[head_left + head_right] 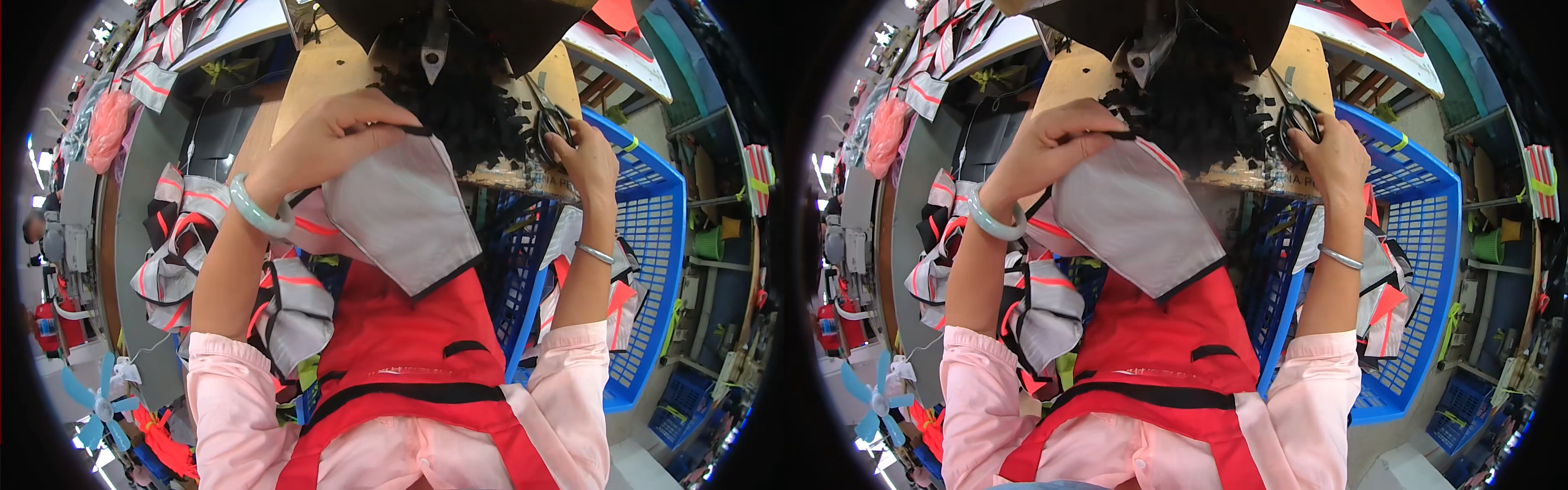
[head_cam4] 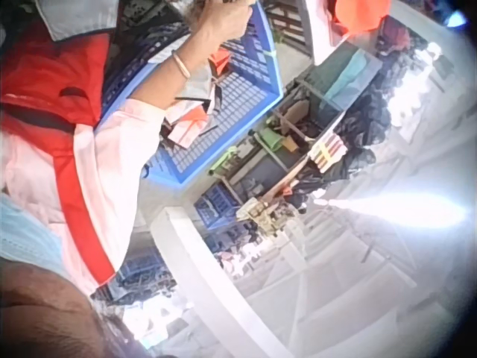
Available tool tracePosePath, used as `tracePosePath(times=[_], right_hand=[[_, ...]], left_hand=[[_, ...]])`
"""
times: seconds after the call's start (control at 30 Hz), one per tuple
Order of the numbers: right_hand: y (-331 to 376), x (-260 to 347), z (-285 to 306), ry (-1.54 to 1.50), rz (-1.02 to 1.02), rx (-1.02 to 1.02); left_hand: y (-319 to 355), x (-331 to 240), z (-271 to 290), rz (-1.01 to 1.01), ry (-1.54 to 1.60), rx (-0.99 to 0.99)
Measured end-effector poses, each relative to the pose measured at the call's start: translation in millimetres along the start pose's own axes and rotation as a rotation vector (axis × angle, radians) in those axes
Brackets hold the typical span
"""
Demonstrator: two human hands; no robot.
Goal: The person is sewing a grey and red insulated bag using a sewing machine. They pick up a bag from a pile, align the edges under the machine's presser foot, and sew along the seams. The person repeatedly adjusts the bag's position to stitch different sections, including the top opening and side panels.
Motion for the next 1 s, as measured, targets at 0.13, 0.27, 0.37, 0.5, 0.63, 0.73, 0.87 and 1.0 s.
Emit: tracePosePath(times=[0.13, 0.27, 0.37, 0.5, 0.63, 0.73, 0.87, 1.0], right_hand=[[53.5, 63.5, 35.1, -0.265, 0.279, 0.004], [178.9, 170.9, 35.6, -0.519, 1.062, 0.232], [194.9, 211.2, -19.1, -0.091, 1.092, 0.129], [206.5, 200.5, -62.8, 0.044, 1.026, -0.078], [181.2, 188.3, -41.9, -0.191, 0.95, 0.396], [168.1, 158.1, -33.5, -0.516, 0.802, 0.415], [173.3, 144.0, 1.7, -0.795, 0.76, 0.487], [161.3, 135.6, 40.6, -0.875, 0.837, 0.519]], left_hand=[[14.5, -8.4, -17.2, -0.038, -0.029, 0.131], [1.7, -14.5, -50.1, 0.06, 0.02, 0.28], [-1.9, -27.7, -78.8, -0.029, -0.099, 0.41], [14.9, -38.4, -93.9, -0.123, -0.067, 0.256], [66.8, -25.8, -87.9, 0.081, -0.038, -0.079], [131.8, -19.2, -79.0, 0.097, -0.43, -0.208], [182.7, -34.2, -92.6, 0.335, -0.541, -0.293], [159.0, -75.0, -60.8, 0.189, -0.114, -0.457]])
Point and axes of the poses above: each hand's wrist, its own y-axis away from the middle knuckle, its own z-axis out of the back of the hand, x = y × z, the point moved 6 cm from there along -y, towards the middle knuckle, and after that the axes turned 4 degrees about -y, right-handed, at the moved point
